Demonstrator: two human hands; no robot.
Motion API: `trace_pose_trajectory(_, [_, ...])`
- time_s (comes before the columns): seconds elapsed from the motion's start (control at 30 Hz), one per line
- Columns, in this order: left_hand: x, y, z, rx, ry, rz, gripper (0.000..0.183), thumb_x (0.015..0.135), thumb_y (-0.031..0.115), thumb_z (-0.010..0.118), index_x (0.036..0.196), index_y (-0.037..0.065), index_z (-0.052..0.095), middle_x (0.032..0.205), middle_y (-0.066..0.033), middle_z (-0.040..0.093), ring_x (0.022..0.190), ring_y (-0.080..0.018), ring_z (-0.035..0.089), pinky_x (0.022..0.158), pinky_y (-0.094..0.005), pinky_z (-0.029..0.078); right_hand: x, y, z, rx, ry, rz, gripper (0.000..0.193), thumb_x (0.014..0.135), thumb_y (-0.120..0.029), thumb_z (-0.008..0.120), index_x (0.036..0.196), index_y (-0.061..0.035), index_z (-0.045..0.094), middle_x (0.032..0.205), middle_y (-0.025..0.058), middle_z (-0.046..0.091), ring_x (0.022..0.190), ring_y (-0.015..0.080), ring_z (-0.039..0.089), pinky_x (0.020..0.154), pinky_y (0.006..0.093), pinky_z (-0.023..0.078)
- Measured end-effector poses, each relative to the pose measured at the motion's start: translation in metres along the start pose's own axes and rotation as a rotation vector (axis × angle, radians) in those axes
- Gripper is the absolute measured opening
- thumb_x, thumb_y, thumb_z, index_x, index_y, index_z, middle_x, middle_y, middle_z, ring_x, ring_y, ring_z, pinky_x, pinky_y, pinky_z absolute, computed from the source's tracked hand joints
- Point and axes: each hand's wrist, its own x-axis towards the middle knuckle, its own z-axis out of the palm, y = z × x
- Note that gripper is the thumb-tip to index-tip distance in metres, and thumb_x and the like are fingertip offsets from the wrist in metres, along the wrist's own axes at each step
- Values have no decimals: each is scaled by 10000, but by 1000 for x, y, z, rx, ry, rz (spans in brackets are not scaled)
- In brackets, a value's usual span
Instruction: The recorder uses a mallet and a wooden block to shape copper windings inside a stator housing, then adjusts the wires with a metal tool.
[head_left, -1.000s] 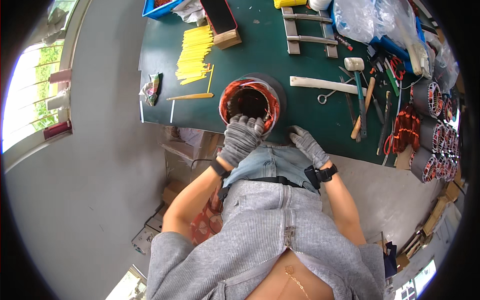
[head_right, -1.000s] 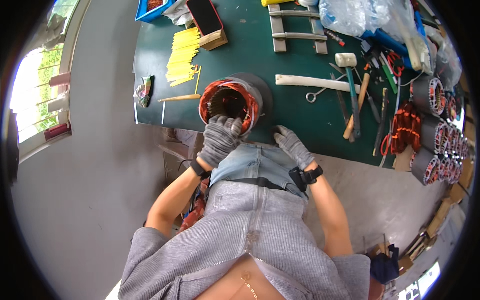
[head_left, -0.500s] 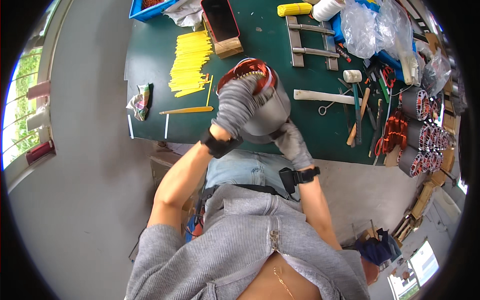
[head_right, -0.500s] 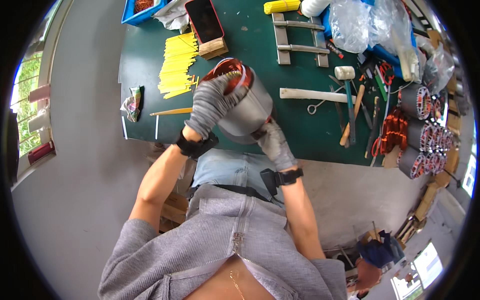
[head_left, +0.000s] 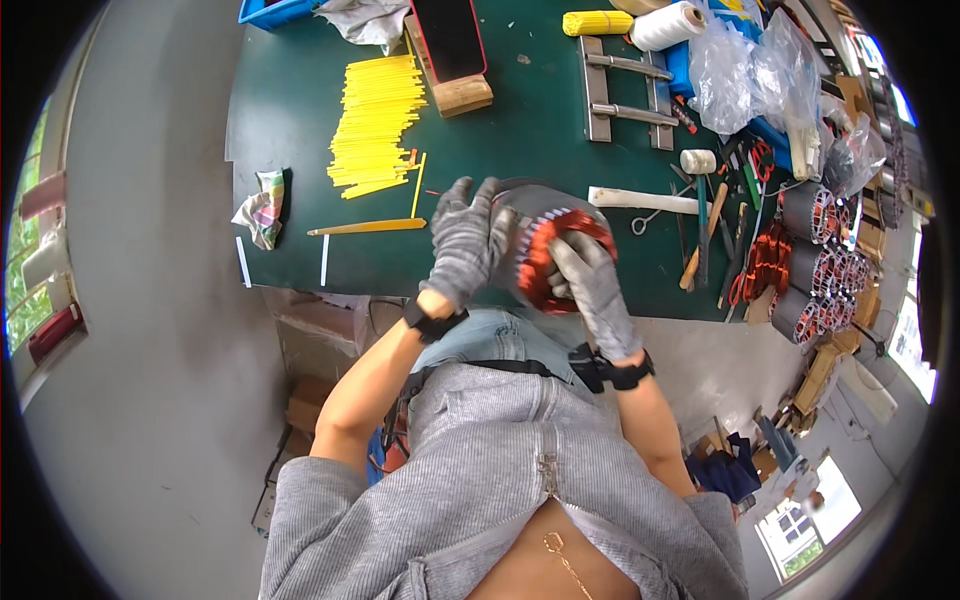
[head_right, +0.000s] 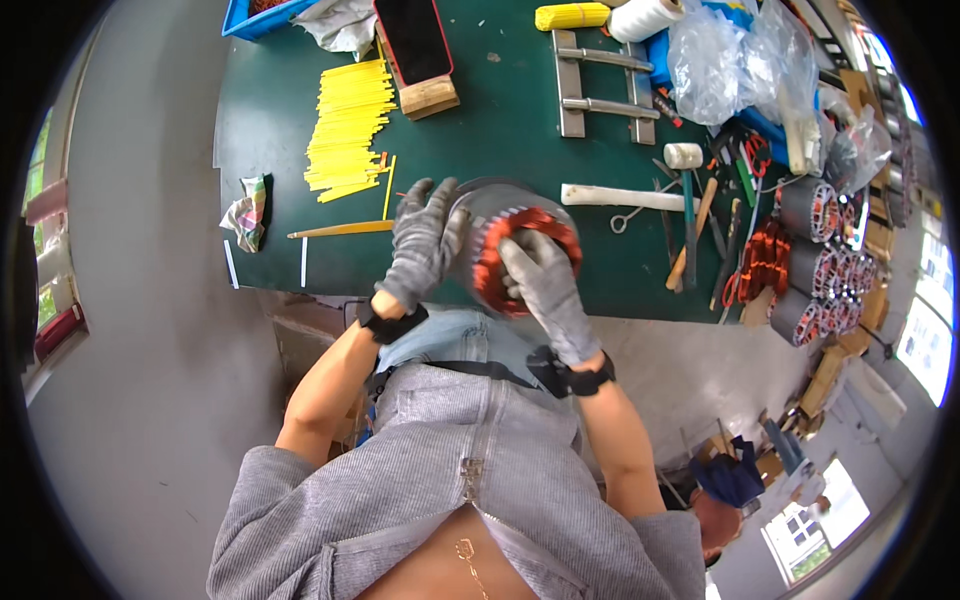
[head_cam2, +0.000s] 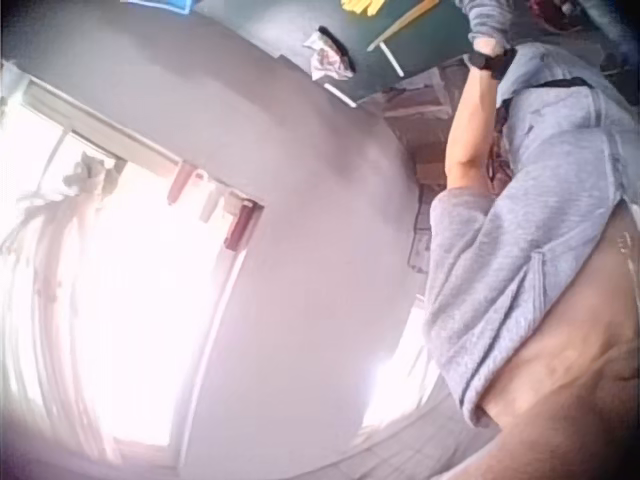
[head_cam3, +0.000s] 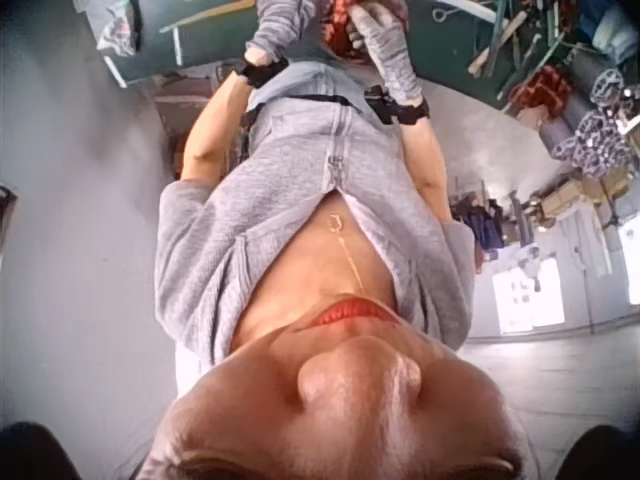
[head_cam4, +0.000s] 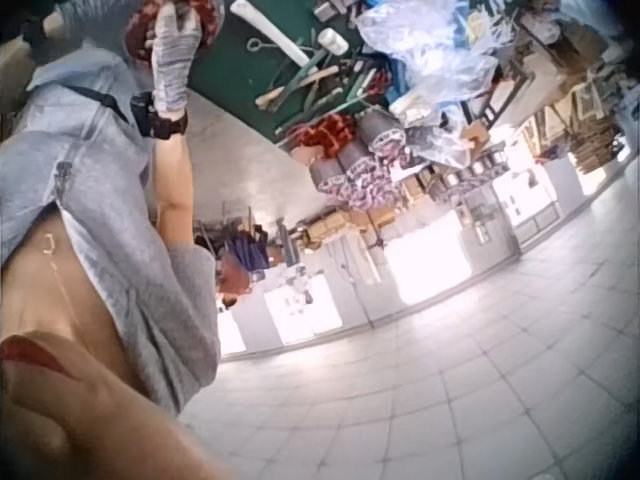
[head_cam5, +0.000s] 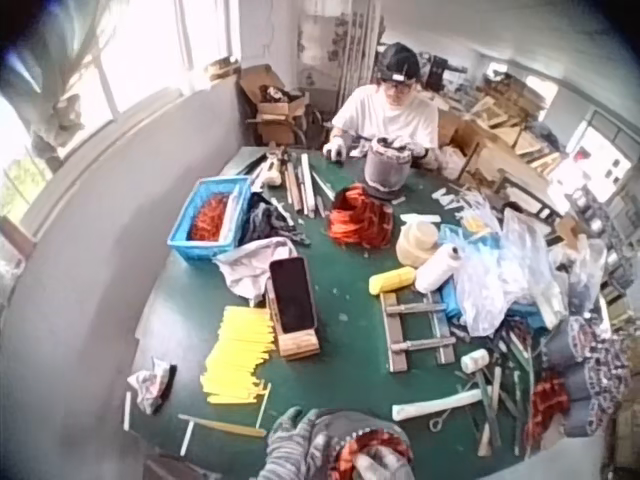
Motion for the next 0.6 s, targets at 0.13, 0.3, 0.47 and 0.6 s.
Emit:
trace_pose_trajectory(0.13, [-22,-9,0,-599,-93,17,638,757,219,658,1315,40,406,1302,-234,424,1220,-405,384,1046,-425,309,41,49,17,-654,79,-1086,160,894,-123,488,973,-4,561,744,54,574,675,141,549,626,292,456])
trace_pose_trajectory(0.3, [-35,-11,-4,-675,-273,2,796,671,159,692,1360,20,319,1357,-230,342,1265,-379,343,1076,-404,278,5,26,19,-260,-197,-435,161,865,-83,499,988,5,555,871,115,603,780,220,600,740,321,474])
trace_pose_trajectory(0.47, [-8,-50,-14,-1041,-465,-219,414,869,138,559,1258,26,473,1222,-119,508,1136,-213,479,978,-322,376,-6,41,-8,-1022,-23,-800,398,802,-328,617,1030,-8,554,916,162,599,865,310,577,826,420,440])
trace_pose_trajectory(0.6, [14,-85,23,83,-54,171,382,773,121,611,1148,75,555,1044,-147,596,986,-309,561,881,-371,448,-1,37,2,-1437,-288,-509,525,817,-495,543,1012,-11,590,875,154,616,845,288,589,818,404,434])
